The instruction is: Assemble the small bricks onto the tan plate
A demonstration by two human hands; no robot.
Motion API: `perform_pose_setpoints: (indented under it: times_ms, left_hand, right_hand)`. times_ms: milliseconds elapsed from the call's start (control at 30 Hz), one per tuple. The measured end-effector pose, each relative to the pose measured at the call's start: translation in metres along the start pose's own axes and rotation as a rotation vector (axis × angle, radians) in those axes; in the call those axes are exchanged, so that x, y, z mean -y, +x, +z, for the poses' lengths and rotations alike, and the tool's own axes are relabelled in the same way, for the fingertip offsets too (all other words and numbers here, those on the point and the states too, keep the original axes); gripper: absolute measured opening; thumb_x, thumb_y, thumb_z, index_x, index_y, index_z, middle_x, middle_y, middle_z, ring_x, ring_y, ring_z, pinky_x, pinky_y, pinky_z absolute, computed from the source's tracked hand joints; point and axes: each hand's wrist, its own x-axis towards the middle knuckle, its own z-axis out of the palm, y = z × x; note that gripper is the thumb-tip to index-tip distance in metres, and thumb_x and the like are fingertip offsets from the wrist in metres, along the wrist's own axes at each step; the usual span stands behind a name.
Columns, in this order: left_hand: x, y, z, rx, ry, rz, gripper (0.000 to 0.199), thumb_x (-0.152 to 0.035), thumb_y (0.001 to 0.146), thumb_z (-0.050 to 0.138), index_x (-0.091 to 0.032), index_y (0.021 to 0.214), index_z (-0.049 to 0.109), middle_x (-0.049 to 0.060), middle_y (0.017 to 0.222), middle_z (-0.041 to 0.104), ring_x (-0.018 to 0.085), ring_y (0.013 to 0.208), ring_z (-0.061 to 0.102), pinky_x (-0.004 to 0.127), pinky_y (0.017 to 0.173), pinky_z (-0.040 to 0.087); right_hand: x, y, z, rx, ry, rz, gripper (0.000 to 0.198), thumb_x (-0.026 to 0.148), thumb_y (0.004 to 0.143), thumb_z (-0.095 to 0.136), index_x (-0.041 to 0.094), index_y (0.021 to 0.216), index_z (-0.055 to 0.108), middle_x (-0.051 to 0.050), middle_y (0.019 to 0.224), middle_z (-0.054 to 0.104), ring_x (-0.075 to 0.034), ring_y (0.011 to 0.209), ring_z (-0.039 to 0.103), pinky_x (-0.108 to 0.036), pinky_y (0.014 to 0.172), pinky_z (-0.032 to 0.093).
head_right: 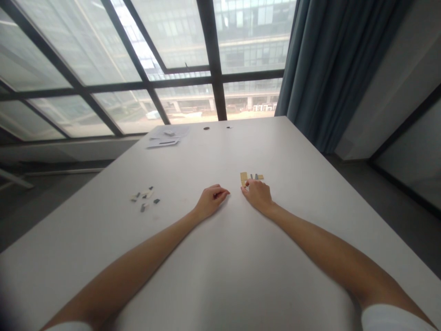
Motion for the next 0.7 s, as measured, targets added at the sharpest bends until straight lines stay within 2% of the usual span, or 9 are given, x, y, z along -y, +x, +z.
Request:
perform_pose_setpoints:
  times_ms: [433,700]
  left_hand:
    - [0.0003,0.0009,0.0007,0.011,0.007,-0.002,0.022,-0.027,0.093,0.058,-0.018,0.091,0.078,0.002,0.075,0.061,0.011,0.068,0.052,0.024,0.063,0.038]
    - [0.0009,0.0006,0.0008,0.017,0.015,-0.007,0.022,-0.026,0.093,0.058,-0.018,0.092,0.078,0.002,0.076,0.062,0.011,0.068,0.052,0.023,0.063,0.038]
  right_hand:
    - [0.0001,0.0001,0.0001,0.011,0.003,-0.003,0.027,0.044,0.09,0.06,0.021,0.096,0.071,-0.008,0.087,0.073,-0.023,0.082,0.067,-0.03,0.072,0.045]
    - [0.0015,-0.0012,-0.0024,0.042,0.009,-0.008,0.028,0.043,0.093,0.058,0.02,0.101,0.071,-0.008,0.092,0.073,-0.023,0.087,0.067,-0.03,0.077,0.046]
